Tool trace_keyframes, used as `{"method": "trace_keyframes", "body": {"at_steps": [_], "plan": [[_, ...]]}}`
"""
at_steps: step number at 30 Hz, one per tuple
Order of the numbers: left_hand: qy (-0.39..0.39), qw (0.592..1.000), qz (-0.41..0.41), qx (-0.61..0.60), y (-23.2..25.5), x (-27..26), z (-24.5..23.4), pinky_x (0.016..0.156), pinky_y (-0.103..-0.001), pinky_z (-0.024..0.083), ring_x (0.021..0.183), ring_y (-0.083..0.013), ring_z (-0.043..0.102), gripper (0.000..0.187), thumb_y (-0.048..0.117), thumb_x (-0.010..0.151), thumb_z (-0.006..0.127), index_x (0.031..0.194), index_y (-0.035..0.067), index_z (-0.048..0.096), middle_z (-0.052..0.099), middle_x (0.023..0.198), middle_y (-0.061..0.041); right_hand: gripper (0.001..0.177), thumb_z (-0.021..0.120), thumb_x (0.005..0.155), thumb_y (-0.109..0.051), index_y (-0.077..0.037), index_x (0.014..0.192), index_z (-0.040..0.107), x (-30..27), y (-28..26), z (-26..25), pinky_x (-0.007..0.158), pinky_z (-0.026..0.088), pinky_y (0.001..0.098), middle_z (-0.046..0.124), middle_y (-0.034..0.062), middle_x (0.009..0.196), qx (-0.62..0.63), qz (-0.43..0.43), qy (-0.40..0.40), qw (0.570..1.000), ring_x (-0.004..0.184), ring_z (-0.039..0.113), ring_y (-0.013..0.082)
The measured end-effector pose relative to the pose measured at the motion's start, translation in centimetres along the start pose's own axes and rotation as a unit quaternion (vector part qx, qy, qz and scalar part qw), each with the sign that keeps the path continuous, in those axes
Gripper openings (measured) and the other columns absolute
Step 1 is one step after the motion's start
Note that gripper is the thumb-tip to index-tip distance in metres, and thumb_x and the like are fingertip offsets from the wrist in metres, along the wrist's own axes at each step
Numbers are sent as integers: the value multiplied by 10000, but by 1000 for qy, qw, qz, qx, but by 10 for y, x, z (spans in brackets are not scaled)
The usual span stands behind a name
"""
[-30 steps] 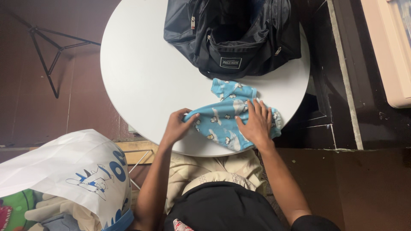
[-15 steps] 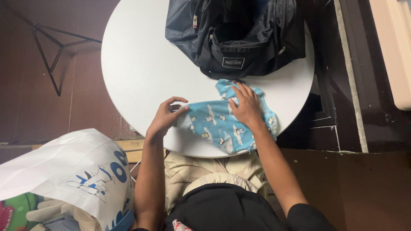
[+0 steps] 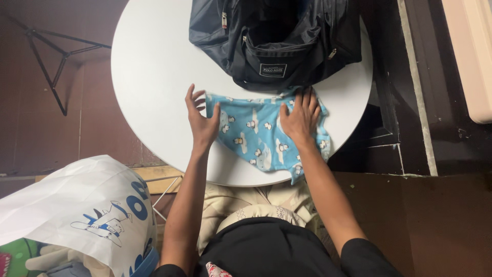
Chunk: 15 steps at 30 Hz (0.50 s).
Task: The person takes several items of clothing from a bag, folds them one at a time on a table, and places each folded item into a large duffel bag.
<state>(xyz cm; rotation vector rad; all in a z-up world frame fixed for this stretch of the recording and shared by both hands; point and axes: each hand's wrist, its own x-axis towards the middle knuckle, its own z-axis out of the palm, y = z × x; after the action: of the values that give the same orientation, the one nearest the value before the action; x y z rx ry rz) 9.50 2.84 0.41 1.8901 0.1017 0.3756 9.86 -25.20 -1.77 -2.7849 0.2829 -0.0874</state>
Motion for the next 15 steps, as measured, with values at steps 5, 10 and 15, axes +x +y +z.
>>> {"method": "trace_keyframes", "body": {"at_steps": [5,10,15], "plan": [[1,991,50,124,-3,-35,0,1171,-534,342,1463,-381,382,919,251,902,780,1600,-17,245,338,1598,-260,815,532,976,-460,40,1575,297,8,-4,5,1249,89,541,228,256,1661,-6,22,6,1000,1552,141,368],[-94,935,-13,343,-12,-65,-23,1136,-681,132,1498,-498,143,1044,603,880,716,1527,-84,269,172,1601,-368,809,556,980,-434,89,1551,321,11,2,5,1238,95,554,255,291,1643,1,-8,15,1000,1540,161,398],[-167,911,67,372,-15,-77,-34,1066,-716,128,1461,-562,108,903,610,900,677,1498,-27,451,179,1607,-344,738,597,963,-395,57,1515,409,-13,-8,-6,1224,107,567,313,269,1628,-9,-56,26,998,1530,213,398]]}}
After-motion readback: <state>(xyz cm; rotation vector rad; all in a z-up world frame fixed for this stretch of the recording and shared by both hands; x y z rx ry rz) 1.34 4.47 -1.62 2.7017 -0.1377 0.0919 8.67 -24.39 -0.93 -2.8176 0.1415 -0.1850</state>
